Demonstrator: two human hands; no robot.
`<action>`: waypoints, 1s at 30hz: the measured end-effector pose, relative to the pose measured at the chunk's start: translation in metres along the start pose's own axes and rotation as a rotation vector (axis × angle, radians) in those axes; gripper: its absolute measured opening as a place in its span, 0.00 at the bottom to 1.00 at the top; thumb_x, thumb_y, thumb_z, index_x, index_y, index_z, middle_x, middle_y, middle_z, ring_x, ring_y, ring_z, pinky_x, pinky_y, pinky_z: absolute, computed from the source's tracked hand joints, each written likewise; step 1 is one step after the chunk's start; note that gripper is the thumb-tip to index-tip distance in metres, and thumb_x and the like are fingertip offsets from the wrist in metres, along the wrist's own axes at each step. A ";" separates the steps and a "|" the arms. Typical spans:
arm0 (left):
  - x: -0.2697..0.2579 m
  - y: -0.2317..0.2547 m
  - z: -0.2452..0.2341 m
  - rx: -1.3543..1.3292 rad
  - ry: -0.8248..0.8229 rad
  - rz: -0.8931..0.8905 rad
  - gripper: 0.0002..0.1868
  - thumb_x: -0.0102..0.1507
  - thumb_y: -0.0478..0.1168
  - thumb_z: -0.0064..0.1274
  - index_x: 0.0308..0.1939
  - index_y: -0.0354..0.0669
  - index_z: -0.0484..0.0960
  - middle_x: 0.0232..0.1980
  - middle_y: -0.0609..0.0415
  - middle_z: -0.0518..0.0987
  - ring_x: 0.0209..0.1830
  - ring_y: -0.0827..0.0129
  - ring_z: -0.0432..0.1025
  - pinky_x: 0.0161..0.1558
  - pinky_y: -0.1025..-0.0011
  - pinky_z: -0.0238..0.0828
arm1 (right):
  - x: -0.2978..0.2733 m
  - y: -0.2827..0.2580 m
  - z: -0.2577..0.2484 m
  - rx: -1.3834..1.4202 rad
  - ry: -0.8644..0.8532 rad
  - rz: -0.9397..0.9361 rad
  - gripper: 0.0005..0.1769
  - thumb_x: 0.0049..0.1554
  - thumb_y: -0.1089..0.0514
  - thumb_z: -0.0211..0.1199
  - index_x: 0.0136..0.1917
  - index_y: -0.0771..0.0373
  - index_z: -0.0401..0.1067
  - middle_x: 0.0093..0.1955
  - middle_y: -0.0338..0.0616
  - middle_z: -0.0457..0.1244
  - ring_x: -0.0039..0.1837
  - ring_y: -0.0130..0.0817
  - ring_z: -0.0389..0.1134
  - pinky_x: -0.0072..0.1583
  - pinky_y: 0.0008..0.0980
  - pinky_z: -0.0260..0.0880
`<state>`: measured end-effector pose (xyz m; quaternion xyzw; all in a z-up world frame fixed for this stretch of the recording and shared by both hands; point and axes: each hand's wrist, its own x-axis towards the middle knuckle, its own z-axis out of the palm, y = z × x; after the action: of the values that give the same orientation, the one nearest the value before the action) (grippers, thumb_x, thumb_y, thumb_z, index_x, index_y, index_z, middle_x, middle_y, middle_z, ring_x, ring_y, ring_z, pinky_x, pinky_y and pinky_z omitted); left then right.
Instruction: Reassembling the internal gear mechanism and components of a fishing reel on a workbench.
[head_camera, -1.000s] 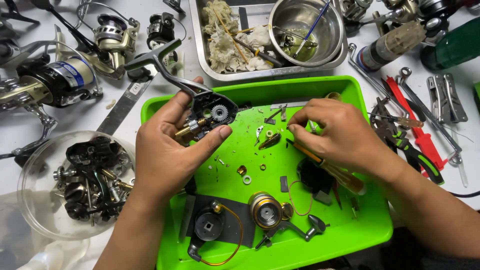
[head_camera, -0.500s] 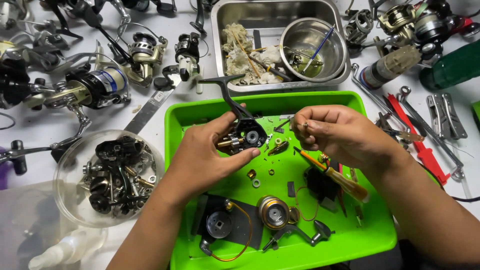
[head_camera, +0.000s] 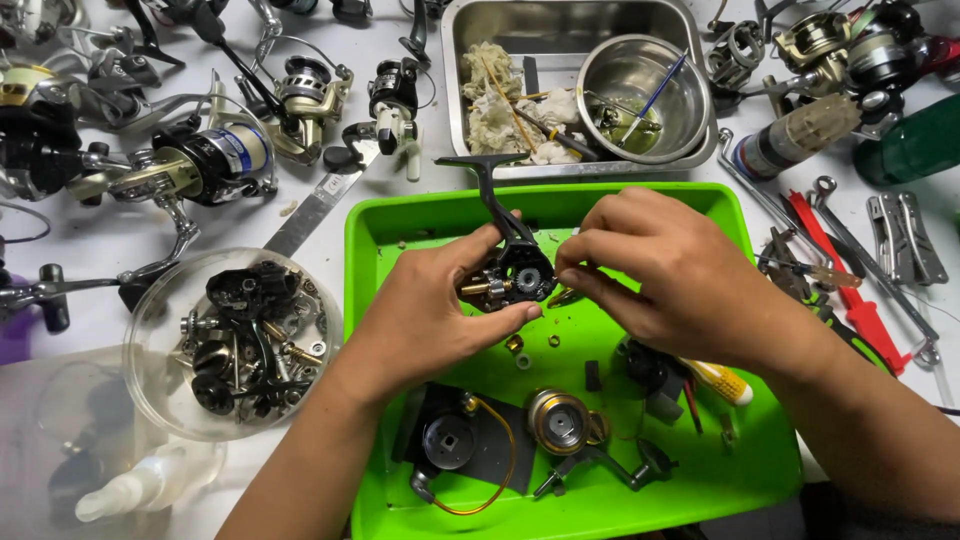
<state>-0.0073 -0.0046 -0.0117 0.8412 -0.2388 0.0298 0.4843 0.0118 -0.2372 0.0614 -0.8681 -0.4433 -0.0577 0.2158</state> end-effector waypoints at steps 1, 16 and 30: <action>0.000 0.000 0.000 0.000 0.001 0.000 0.36 0.56 0.49 0.69 0.64 0.38 0.76 0.47 0.57 0.87 0.37 0.83 0.70 0.39 0.76 0.68 | 0.002 -0.003 0.001 0.000 0.000 -0.001 0.05 0.62 0.60 0.64 0.47 0.64 0.74 0.41 0.46 0.62 0.43 0.44 0.63 0.46 0.42 0.62; -0.001 -0.003 0.002 0.021 0.014 0.042 0.31 0.56 0.47 0.70 0.58 0.38 0.78 0.37 0.54 0.84 0.29 0.74 0.71 0.34 0.71 0.66 | 0.007 -0.013 0.014 -0.586 0.028 -0.168 0.08 0.61 0.58 0.65 0.40 0.52 0.69 0.38 0.37 0.60 0.41 0.40 0.60 0.41 0.38 0.56; -0.001 -0.001 0.001 -0.034 0.025 0.083 0.33 0.56 0.41 0.69 0.63 0.38 0.76 0.49 0.54 0.86 0.40 0.79 0.76 0.43 0.75 0.71 | 0.008 -0.022 0.015 -0.722 0.108 -0.198 0.16 0.67 0.61 0.59 0.37 0.52 0.64 0.34 0.37 0.54 0.38 0.38 0.56 0.41 0.37 0.50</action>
<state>-0.0074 -0.0045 -0.0135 0.8218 -0.2679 0.0564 0.4997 -0.0026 -0.2134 0.0576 -0.8368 -0.4642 -0.2765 -0.0879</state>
